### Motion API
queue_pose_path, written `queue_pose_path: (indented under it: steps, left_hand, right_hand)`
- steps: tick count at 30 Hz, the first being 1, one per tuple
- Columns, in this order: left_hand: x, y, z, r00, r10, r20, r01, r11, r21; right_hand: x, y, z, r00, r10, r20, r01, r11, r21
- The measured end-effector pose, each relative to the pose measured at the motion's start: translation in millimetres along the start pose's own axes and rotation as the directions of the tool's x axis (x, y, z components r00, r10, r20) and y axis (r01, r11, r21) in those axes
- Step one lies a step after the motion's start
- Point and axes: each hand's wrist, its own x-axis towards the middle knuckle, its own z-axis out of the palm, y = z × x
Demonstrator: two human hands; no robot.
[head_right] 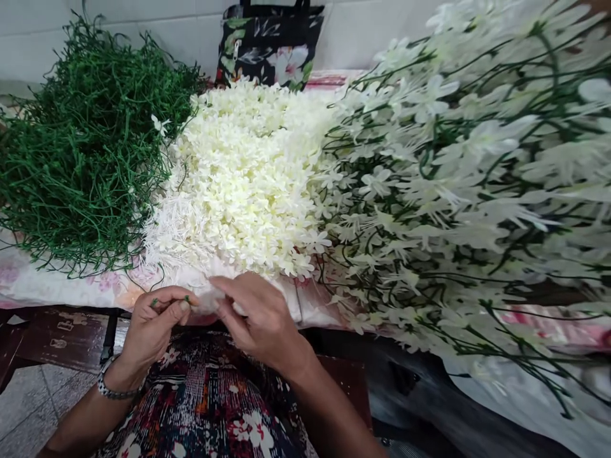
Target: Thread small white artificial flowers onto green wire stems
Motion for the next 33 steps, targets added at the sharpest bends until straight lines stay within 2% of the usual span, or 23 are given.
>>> queue_pose_path:
  steps: [3,6,10,13,18,21,23,25,28,31,33]
  left_hand:
    - [2,0,-0.1,0.998,-0.008,-0.063,0.005,0.999,-0.05]
    - [4,-1,3.6,0.998,-0.021,-0.061,0.015,0.996,-0.087]
    - [4,-4,3.3,0.996,-0.03,-0.087,0.024,0.997,-0.072]
    - [2,-6,-1.2,0.994,-0.021,-0.111,0.015,0.998,-0.06]
    - [3,-6,-1.1,0.984,-0.001,-0.18,-0.019,0.994,-0.112]
    - [9,-3,4.8,0.977,0.017,-0.213,-0.047,0.989,-0.137]
    - [14,0,9.8,0.977,0.037,-0.211,-0.067,0.988,-0.137]
    - [18,4,15.0,0.985,0.053,-0.165,-0.077,0.987,-0.14]
    - [19,8,21.6,0.994,0.094,-0.056,-0.101,0.985,-0.14]
    - [16,8,23.7,0.99,0.128,-0.057,-0.133,0.986,-0.1]
    - [13,6,20.9,0.988,0.117,-0.099,-0.124,0.99,-0.061]
  right_hand:
    - [12,12,-7,0.996,-0.039,-0.082,0.006,0.929,-0.37]
    - [27,18,-8,0.999,-0.042,0.004,0.036,0.8,-0.599]
    - [39,20,2,0.99,-0.042,0.133,0.126,0.678,-0.725]
    - [39,24,7,0.99,-0.055,0.128,0.131,0.676,-0.725]
    - [34,29,0,0.997,-0.07,-0.022,0.047,0.836,-0.547]
    - [31,24,-8,0.995,-0.028,-0.094,-0.006,0.942,-0.335]
    - [29,17,-12,0.992,0.04,-0.124,-0.056,0.99,-0.127]
    - [27,10,-13,0.987,0.124,-0.101,-0.111,0.986,0.126]
    - [24,1,-8,0.979,0.2,0.026,-0.191,0.88,0.434]
    - [19,-3,0,0.964,0.248,0.099,-0.261,0.793,0.55]
    - [15,-5,4,0.961,0.258,0.104,-0.274,0.812,0.516]
